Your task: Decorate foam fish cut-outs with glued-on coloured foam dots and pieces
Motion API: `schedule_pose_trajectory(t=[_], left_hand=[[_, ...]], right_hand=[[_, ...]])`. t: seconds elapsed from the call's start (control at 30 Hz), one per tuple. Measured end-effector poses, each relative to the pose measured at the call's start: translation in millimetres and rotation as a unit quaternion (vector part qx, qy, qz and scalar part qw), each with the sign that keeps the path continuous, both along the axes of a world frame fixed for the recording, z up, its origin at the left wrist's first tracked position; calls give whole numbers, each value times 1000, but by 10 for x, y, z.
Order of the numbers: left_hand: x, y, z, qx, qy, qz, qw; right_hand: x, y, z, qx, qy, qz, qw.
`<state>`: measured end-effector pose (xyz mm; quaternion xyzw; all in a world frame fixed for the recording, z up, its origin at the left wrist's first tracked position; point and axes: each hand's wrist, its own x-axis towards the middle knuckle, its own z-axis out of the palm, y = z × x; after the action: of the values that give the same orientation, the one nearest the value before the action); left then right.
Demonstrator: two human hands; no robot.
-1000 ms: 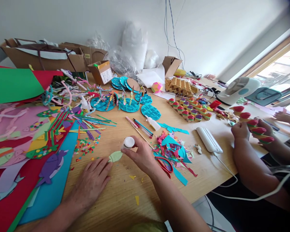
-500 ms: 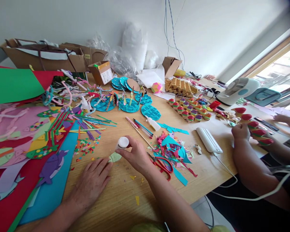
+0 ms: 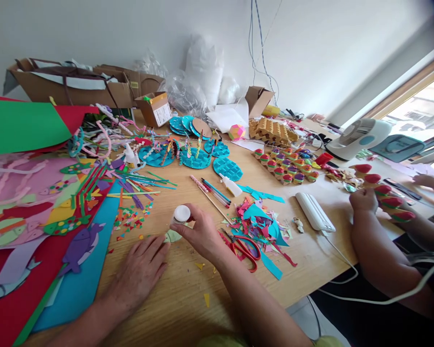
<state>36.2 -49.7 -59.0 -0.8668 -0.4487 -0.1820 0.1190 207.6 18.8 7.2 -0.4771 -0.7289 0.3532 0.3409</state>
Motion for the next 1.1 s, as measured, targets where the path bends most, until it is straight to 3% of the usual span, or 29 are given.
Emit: schedule_pose_trajectory(t=[0.43,1.1], left_hand=[[-4,-4,-10,-12,5,4,1000],[-8,0,6,-3,5,-2,1000]], right_hand=[[-67,-55,17,0,-6,29,1000],[36,20,12,-9,-2,-6,1000]])
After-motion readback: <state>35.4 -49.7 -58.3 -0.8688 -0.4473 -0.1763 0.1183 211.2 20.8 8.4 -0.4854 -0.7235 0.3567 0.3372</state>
